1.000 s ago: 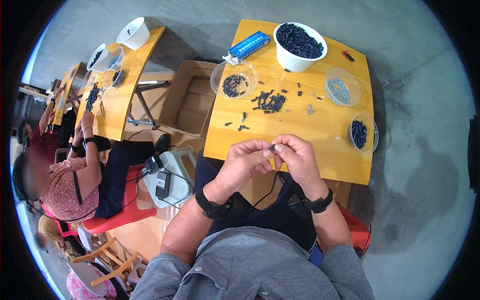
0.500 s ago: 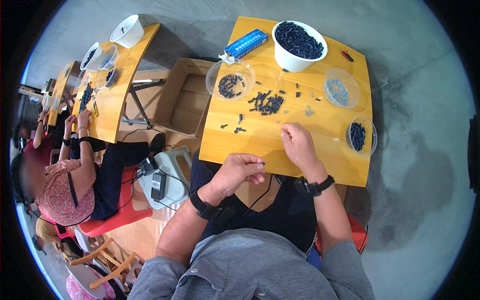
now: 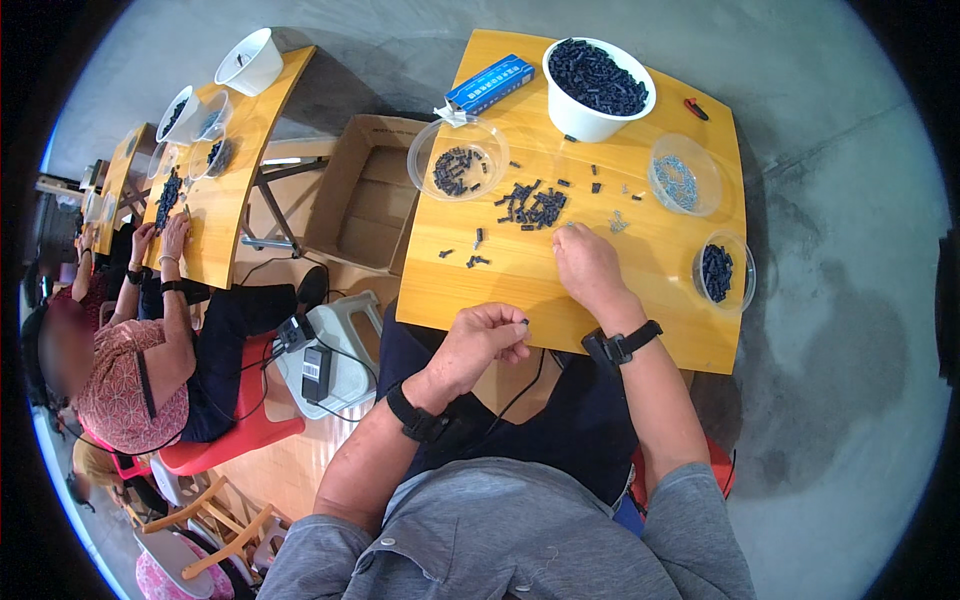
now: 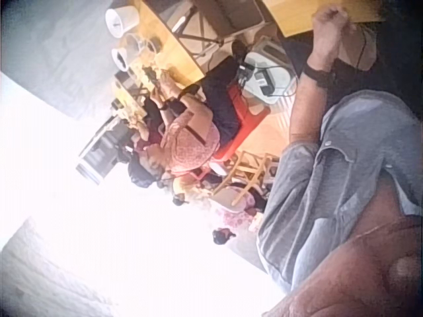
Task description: Assembling small plastic components at a workstation.
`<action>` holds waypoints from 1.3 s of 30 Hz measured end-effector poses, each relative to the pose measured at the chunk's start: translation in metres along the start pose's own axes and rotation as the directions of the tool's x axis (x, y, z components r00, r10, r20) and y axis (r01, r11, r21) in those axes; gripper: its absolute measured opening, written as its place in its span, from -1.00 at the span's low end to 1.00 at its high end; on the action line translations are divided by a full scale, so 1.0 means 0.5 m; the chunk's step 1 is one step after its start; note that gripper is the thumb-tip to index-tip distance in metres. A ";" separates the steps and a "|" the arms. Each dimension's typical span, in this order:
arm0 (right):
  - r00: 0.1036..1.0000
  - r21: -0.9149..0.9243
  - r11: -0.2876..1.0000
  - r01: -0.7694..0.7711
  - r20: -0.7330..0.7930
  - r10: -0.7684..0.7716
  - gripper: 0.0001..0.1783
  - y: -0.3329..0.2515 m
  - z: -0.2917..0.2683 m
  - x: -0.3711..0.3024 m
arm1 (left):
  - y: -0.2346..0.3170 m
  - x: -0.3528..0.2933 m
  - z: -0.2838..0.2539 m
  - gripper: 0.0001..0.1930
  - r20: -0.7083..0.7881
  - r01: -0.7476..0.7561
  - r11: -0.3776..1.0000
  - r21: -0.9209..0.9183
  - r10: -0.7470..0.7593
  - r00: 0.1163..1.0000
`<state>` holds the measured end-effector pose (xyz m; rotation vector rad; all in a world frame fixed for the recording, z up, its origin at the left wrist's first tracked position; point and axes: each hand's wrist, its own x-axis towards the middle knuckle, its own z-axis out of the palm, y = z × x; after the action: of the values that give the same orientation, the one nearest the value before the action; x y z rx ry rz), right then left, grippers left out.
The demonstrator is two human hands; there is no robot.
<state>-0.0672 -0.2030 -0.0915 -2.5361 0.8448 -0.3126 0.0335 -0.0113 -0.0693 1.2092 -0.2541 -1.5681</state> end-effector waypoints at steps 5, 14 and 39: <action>0.990 0.432 0.897 -0.093 -0.057 0.130 -0.91 0.006 -0.020 -0.016 | 0.042 0.005 0.021 -0.96 -0.043 -0.181 0.983 0.005 0.181 0.982; 0.973 0.814 0.544 -0.203 0.231 0.018 -0.94 -0.108 -0.159 -0.078 | 0.066 -0.012 0.050 -0.87 -0.015 -0.342 0.939 0.038 0.343 0.939; 0.912 0.465 0.830 0.307 0.107 -0.397 -0.95 -0.171 -0.229 -0.116 | 0.067 -0.069 0.084 -0.90 0.051 -0.326 0.903 0.278 0.325 0.944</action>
<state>-0.1083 -0.1455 0.0454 -2.2255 0.1831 -0.3142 0.0168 -0.0133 -0.0077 1.3050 -0.6696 -1.2679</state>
